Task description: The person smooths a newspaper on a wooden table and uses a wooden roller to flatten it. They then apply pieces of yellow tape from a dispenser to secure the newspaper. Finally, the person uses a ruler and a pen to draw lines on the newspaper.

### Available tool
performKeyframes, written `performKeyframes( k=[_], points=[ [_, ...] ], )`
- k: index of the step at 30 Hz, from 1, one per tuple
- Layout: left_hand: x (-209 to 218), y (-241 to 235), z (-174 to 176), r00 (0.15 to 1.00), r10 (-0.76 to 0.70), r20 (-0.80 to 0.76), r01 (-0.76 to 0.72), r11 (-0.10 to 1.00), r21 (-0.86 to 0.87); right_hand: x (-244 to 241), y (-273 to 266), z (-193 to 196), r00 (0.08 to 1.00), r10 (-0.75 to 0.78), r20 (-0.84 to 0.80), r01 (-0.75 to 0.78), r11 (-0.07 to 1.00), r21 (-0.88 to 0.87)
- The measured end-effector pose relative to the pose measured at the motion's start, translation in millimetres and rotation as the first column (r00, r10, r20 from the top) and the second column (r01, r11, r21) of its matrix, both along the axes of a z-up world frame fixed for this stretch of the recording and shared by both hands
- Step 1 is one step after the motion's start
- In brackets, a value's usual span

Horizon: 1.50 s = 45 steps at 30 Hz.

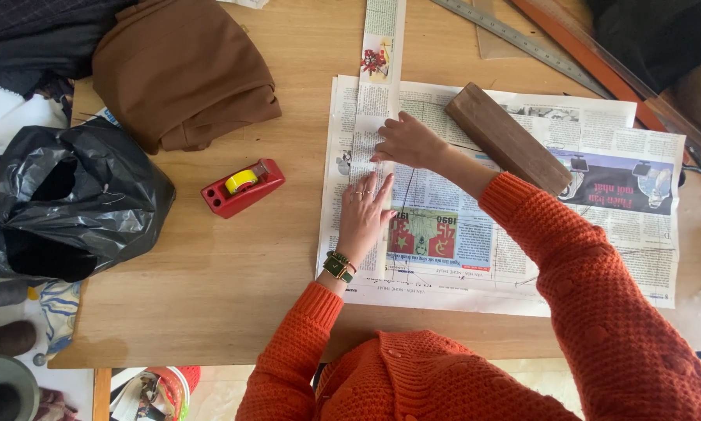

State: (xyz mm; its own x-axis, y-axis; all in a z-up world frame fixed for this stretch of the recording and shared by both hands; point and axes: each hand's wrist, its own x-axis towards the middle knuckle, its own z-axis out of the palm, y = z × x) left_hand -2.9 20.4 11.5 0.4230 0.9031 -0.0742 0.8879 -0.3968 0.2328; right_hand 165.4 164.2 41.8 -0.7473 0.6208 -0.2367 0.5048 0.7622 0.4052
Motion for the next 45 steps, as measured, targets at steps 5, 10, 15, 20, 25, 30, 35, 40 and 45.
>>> performKeyframes(
  k=[5, 10, 15, 20, 25, 30, 35, 40, 45],
  points=[
    [1, 5, 13, 0.999, -0.012, -0.04, 0.011, 0.999, -0.031, -1, 1, 2, 0.999, -0.034, 0.016, 0.035, 0.998, -0.059],
    [2, 5, 17, 0.998, -0.017, -0.06, 0.016, 1.0, -0.023, 2, 3, -4, 0.998, -0.057, 0.034, 0.059, 0.997, -0.059],
    [4, 6, 29, 0.996, -0.016, -0.091, 0.011, 0.999, -0.049, -2, 9, 4, 0.987, -0.163, 0.005, 0.163, 0.985, -0.06],
    [3, 5, 33, 0.995, -0.013, -0.097, 0.009, 0.999, -0.047, -6, -2, 13, 0.965, -0.256, -0.048, 0.257, 0.966, 0.01],
    [4, 3, 33, 0.996, -0.017, -0.087, 0.014, 0.999, -0.034, 18, 6, 6, 0.808, -0.52, -0.278, 0.508, 0.853, -0.118],
    [1, 3, 43, 0.997, -0.026, -0.079, 0.022, 0.999, -0.049, 28, -23, 13, 0.594, -0.618, -0.515, 0.385, 0.78, -0.493],
    [2, 3, 47, 0.995, -0.023, -0.098, 0.016, 0.997, -0.078, 38, -34, -16, 0.513, -0.673, -0.533, 0.459, 0.739, -0.493],
    [1, 5, 50, 0.996, -0.021, -0.084, 0.012, 0.995, -0.098, 41, -19, -25, 0.389, -0.699, -0.6, 0.494, 0.708, -0.505],
    [1, 3, 47, 0.998, -0.02, -0.066, 0.016, 0.998, -0.066, 51, 6, -51, 0.254, -0.618, -0.745, 0.506, 0.741, -0.442]
  ],
)
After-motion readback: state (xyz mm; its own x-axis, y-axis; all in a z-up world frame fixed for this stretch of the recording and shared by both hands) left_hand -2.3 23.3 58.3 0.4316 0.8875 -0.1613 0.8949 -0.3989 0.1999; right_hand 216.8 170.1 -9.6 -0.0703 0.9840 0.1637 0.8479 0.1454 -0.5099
